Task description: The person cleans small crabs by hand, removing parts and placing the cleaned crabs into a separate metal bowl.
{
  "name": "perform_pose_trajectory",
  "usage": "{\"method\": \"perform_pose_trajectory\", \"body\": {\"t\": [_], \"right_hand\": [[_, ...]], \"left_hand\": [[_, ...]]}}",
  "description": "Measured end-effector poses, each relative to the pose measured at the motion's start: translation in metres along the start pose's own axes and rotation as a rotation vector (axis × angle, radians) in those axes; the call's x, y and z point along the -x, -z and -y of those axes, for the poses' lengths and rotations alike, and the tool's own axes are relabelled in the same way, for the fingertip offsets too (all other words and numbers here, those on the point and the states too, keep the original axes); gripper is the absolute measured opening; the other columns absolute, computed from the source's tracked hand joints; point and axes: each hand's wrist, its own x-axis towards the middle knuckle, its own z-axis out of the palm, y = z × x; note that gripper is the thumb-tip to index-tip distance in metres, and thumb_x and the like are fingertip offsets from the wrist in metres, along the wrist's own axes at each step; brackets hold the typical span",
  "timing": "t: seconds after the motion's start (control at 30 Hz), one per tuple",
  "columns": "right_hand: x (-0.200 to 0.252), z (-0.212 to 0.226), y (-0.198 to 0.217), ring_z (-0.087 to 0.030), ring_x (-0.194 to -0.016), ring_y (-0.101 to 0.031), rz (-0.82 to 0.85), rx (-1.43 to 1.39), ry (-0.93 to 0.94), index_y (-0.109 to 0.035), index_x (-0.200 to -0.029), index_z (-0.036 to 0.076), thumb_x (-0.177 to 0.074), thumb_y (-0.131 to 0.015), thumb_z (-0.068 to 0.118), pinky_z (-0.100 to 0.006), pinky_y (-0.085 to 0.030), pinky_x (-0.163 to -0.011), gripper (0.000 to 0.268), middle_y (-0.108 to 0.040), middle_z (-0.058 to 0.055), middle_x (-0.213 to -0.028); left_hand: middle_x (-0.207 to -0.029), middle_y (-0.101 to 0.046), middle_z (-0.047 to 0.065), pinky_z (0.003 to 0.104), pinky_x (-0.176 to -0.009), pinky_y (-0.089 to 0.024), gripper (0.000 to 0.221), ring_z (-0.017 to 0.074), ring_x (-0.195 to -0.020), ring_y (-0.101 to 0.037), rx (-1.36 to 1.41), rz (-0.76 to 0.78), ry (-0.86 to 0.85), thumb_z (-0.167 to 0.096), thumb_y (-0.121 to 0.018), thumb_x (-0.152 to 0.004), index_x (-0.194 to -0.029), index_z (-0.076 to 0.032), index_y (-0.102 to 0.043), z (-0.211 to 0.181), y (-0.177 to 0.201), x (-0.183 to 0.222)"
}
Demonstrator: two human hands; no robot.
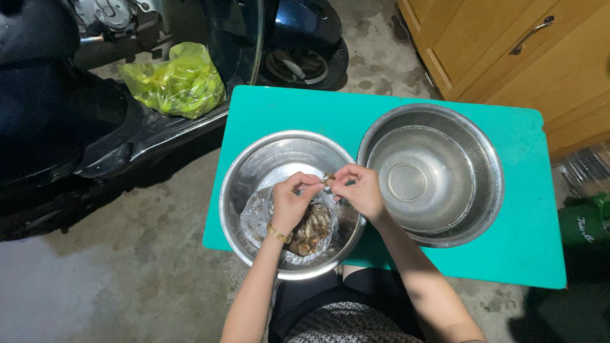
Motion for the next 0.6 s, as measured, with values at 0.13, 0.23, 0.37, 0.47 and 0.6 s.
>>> {"method": "perform_pose_trajectory", "body": {"t": [0.13, 0.23, 0.37, 0.47, 0.6], "right_hand": [[-0.001, 0.002, 0.001, -0.013, -0.065, -0.070, 0.032, -0.050, -0.001, -0.068, -0.095, -0.005, -0.087, -0.076, 0.004, -0.026, -0.058, -0.059, 0.015, -0.071, -0.010, -0.083], [-0.001, 0.010, 0.005, -0.014, -0.071, -0.070, 0.056, -0.109, 0.013, -0.067, -0.098, -0.006, -0.088, -0.073, 0.001, -0.028, -0.062, -0.062, 0.014, -0.070, -0.011, -0.089], [0.009, 0.022, 0.007, -0.018, -0.088, -0.071, 0.080, -0.453, -0.133, -0.065, -0.105, -0.005, -0.091, -0.059, 0.003, -0.036, -0.065, -0.078, 0.017, -0.069, -0.014, -0.098], [0.012, 0.009, -0.010, -0.016, -0.090, -0.065, 0.188, -0.756, -0.247, -0.063, -0.113, -0.004, -0.094, -0.053, 0.003, -0.033, -0.057, -0.080, 0.022, -0.067, -0.012, -0.103], [0.005, -0.006, -0.024, -0.010, -0.077, -0.049, 0.181, -0.927, -0.170, -0.059, -0.120, -0.008, -0.107, -0.055, -0.002, -0.025, -0.041, -0.068, 0.015, -0.064, -0.009, -0.104]], "left_hand": [[-0.098, -0.079, 0.009, 0.023, -0.078, -0.059, 0.009, 0.0092, -0.085, -0.072, 0.137, 0.016, 0.096, -0.003, -0.079, -0.088, -0.094, 0.001, -0.073, 0.001, 0.004, -0.004], [-0.096, -0.080, 0.010, 0.023, -0.074, -0.058, 0.009, 0.0109, -0.081, -0.072, -0.033, -0.042, 0.021, -0.002, -0.080, -0.087, -0.093, 0.002, -0.075, 0.005, 0.005, -0.005], [-0.099, -0.077, 0.011, 0.024, -0.076, -0.058, 0.011, 0.0115, -0.087, -0.072, 0.252, -0.132, 0.061, 0.000, -0.079, -0.087, -0.094, 0.002, -0.070, 0.017, 0.015, -0.013], [-0.101, -0.076, 0.012, 0.025, -0.082, -0.057, 0.012, 0.0125, -0.091, -0.071, 0.395, -0.143, 0.124, 0.002, -0.076, -0.089, -0.098, 0.001, -0.069, 0.022, 0.007, -0.009], [-0.104, -0.075, 0.014, 0.027, -0.086, -0.057, 0.011, 0.0148, -0.095, -0.072, 0.559, -0.164, 0.159, 0.005, -0.074, -0.091, -0.098, 0.001, -0.066, 0.017, -0.003, -0.003]]}}
